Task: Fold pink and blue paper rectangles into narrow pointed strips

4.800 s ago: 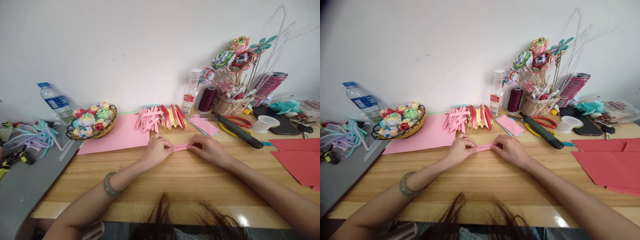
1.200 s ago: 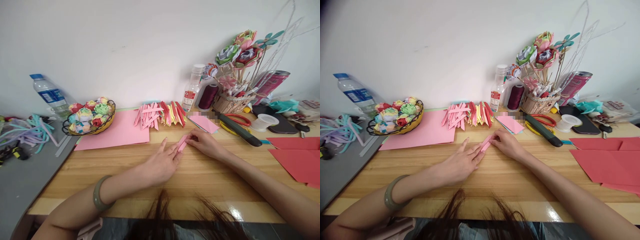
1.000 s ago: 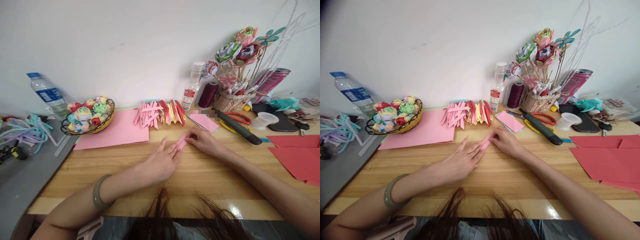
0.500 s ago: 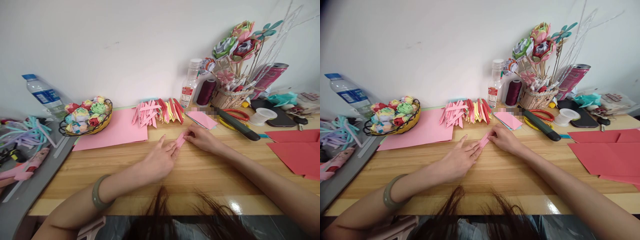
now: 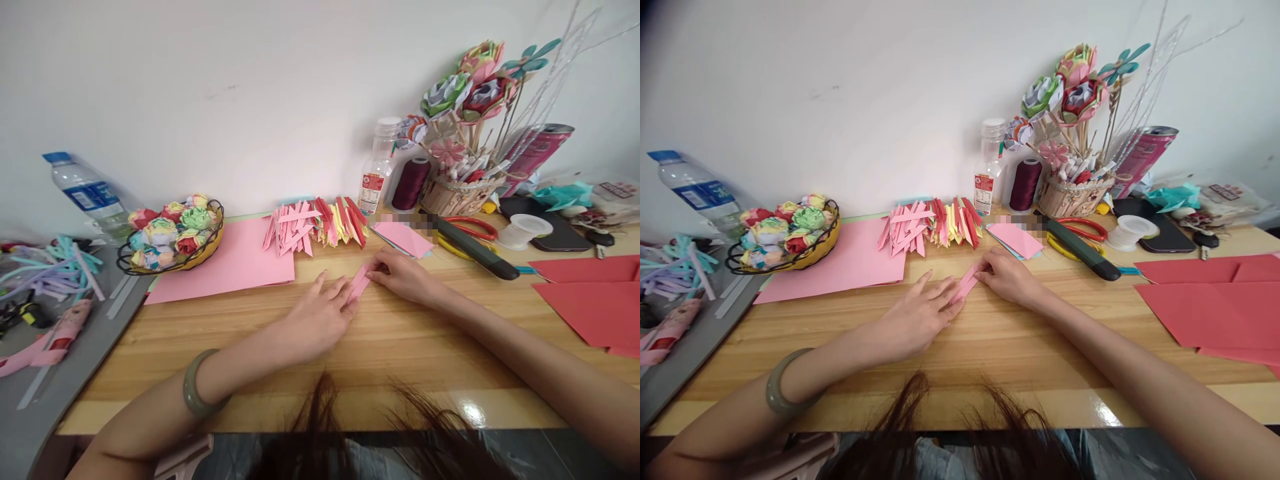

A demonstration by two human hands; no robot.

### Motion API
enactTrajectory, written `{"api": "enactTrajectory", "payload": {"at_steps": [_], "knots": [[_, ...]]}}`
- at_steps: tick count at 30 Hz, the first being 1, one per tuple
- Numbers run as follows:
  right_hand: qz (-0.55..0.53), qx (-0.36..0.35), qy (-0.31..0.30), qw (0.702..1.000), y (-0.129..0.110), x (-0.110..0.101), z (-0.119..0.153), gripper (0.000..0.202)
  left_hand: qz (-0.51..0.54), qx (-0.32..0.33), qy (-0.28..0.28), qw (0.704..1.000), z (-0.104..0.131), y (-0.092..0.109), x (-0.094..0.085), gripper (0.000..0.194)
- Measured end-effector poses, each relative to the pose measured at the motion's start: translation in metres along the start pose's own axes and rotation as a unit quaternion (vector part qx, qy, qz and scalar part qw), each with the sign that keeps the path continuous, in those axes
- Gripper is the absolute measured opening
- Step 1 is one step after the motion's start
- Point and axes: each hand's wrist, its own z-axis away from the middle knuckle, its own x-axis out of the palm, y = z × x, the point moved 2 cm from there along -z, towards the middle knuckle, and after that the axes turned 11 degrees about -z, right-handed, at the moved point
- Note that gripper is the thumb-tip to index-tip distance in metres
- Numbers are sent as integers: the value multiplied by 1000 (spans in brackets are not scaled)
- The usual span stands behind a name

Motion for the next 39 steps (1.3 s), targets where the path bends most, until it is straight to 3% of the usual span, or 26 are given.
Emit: {"api": "enactTrajectory", "payload": {"at_steps": [16,21,23,25,27,29,32,39], "knots": [[54,-23,26,998,-4,5,3,7,11,-5,11,1000,-2,2,1,44],[63,-2,90,994,5,2,2,13,-1,-9,14,1000,-2,4,0,44],[52,-36,109,992,1,-2,6,20,-3,-8,16,1000,-2,4,0,44],[34,-123,80,989,-7,-2,14,30,0,-7,12,1000,-2,4,0,46],[37,-198,-70,977,-16,3,25,41,10,-8,2,1000,-3,3,0,47],[74,-209,-158,962,-19,7,34,56,20,-9,-11,1000,-3,4,-1,48],[112,-192,-189,956,-16,8,37,61,22,-8,-24,999,-3,4,-2,47],[137,-188,-192,953,-13,5,34,61,10,-13,-23,1000,1,6,-2,49]]}}
